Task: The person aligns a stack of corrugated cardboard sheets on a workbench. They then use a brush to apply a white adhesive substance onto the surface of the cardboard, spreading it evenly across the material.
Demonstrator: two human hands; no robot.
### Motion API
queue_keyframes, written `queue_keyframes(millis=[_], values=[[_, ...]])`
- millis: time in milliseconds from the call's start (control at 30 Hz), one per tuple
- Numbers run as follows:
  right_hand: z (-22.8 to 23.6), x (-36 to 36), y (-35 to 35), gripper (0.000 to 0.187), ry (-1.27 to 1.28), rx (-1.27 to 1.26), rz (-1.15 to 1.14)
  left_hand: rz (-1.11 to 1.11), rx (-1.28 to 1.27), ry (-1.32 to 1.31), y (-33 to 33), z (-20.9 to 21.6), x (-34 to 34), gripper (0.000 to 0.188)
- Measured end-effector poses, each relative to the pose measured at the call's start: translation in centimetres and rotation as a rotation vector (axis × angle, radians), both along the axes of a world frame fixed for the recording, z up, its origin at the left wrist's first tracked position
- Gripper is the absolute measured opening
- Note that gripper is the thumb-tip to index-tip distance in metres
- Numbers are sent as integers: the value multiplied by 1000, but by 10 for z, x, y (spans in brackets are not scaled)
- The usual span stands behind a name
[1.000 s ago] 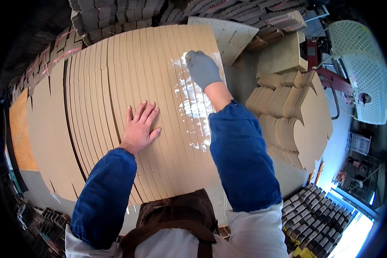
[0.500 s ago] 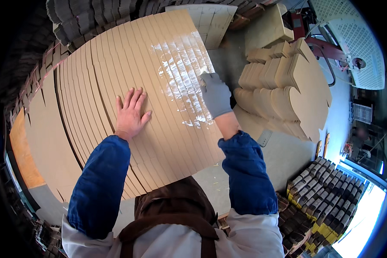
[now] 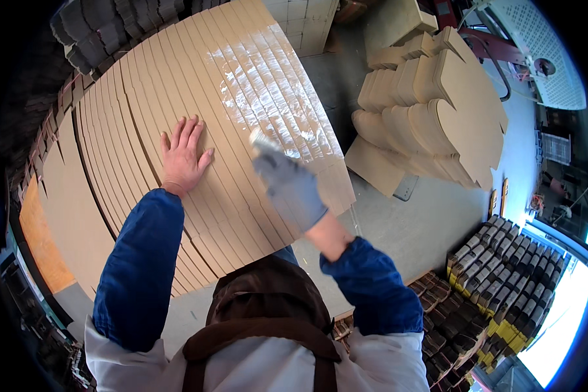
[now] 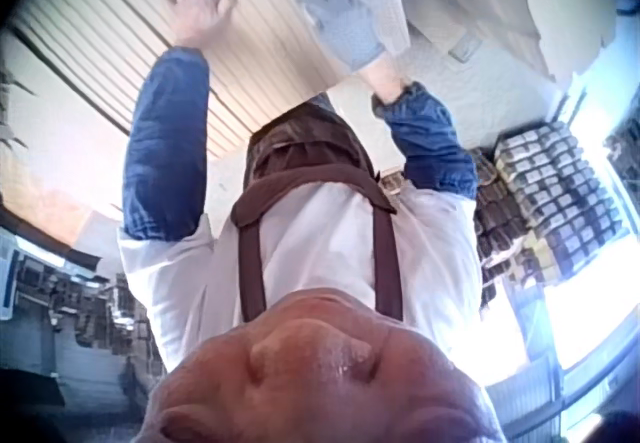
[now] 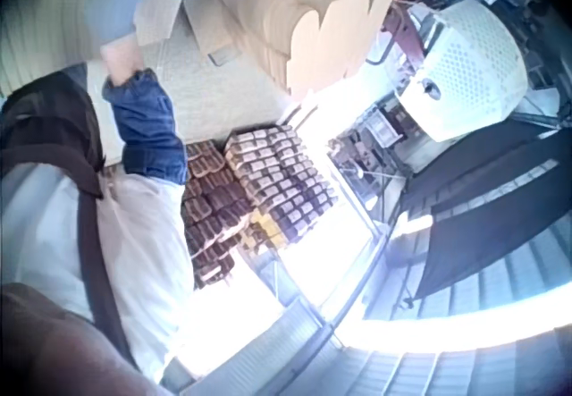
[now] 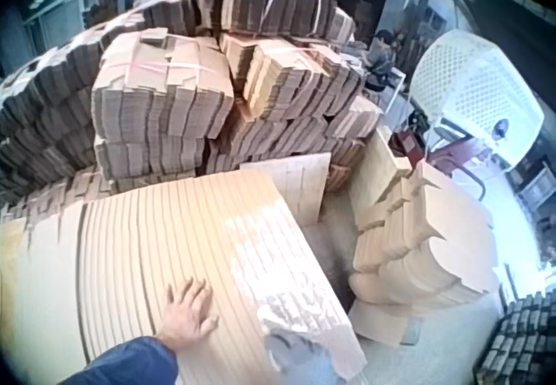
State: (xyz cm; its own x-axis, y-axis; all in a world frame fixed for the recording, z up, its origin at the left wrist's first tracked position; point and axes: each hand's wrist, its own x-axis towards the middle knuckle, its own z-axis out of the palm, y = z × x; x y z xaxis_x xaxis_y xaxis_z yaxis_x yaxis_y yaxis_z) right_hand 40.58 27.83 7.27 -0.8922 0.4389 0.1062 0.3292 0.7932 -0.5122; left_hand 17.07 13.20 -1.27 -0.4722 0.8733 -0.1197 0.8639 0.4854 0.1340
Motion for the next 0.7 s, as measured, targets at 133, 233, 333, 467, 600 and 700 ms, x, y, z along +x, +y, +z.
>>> queue_keyframes(millis=[133, 233, 333, 467, 600, 700], values=[[-8, 33, -42, 41, -60, -2, -28, -34, 27, 26, 5, -6, 2, 68], [-42, 65, 51, 41, -111, -22, -272, -32, 7, 45, 0, 0, 0, 66], [-24, 77, 59, 28, -32, -76, -317, -25, 32, 59, 2, -4, -3, 65], [6, 46, -65, 34, -93, -301, 60, -39, 43, 47, 5, -12, 2, 65], [-29, 74, -16, 29, -64, -185, -144, -44, 55, 62, 0, -6, -3, 65], [-19, 90, 38, 25, -88, -175, -306, -39, 40, 54, -1, -9, -1, 65]])
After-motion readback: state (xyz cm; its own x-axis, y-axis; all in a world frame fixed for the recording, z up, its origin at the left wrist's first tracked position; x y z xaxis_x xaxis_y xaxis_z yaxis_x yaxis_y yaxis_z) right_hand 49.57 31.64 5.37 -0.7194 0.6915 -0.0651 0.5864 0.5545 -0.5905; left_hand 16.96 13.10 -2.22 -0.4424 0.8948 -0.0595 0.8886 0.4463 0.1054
